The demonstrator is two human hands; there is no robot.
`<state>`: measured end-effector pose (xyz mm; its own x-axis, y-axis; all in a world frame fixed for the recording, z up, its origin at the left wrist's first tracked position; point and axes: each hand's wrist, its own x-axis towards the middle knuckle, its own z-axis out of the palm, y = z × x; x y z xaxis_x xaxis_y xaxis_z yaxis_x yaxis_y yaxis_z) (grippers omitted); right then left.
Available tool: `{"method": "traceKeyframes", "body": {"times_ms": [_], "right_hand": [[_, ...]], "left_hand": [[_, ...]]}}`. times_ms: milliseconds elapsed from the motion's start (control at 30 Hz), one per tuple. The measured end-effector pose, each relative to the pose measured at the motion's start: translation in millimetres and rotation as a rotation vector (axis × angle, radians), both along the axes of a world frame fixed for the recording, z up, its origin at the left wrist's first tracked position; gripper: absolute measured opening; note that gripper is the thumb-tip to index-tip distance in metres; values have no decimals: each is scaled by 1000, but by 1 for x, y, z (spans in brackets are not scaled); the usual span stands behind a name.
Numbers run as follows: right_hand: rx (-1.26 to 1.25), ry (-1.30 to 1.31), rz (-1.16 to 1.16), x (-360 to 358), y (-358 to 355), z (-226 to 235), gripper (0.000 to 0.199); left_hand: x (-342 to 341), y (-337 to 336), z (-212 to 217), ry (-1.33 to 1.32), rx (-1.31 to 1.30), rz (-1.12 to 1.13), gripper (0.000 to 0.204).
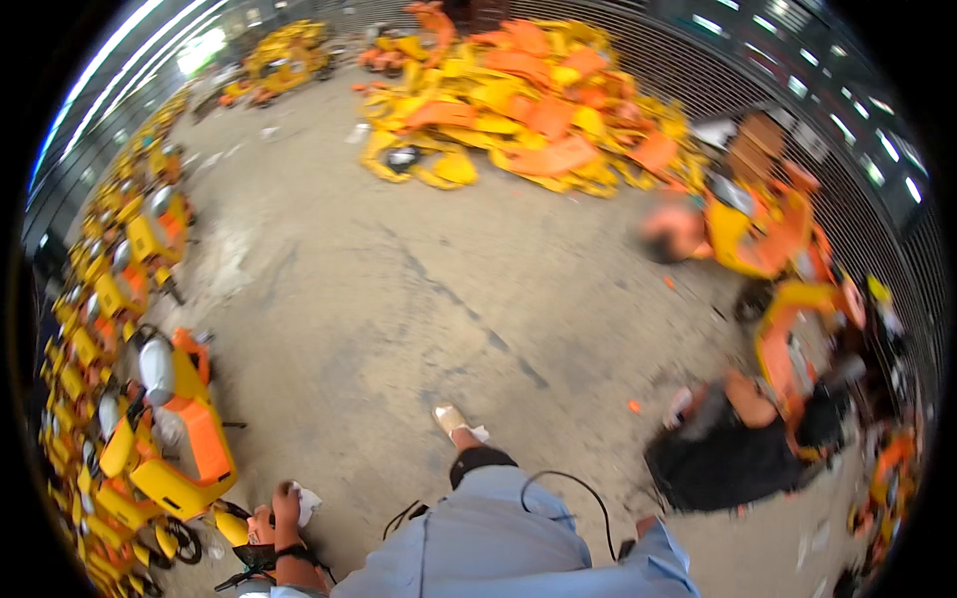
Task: The person assembles a scooter frame by using pliers to adjust fasteners, fitting a handlebar onto the steering column, and securing a mounting bracket using a wrench.
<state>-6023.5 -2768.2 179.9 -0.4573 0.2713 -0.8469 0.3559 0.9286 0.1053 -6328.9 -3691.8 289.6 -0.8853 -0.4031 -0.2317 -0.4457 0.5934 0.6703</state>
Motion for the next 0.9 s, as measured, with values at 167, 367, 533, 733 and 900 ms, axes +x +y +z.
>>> {"method": "traceKeyframes", "body": {"times_ms": [167, 367, 533, 733, 900], "right_hand": [[-68, 116, 254, -233, -116, -77, 23], [-378, 619, 520, -759, -294, -98, 30], [-857, 969, 47, -1045, -607, 192, 31], [-890, 1058, 105, -1232, -737, 169, 28], [-326, 336, 407, -1243, -659, 8, 35]], "left_hand": [[-153, -49, 58, 84, -13, 35, 31], [-202, -133, -52, -510, -545, -468, 25], [-149, -144, -71, -612, 595, 756, 20], [-292, -220, -110, -925, -54, -593, 29], [-541, -403, -116, -788, 5, -150, 27]]}}
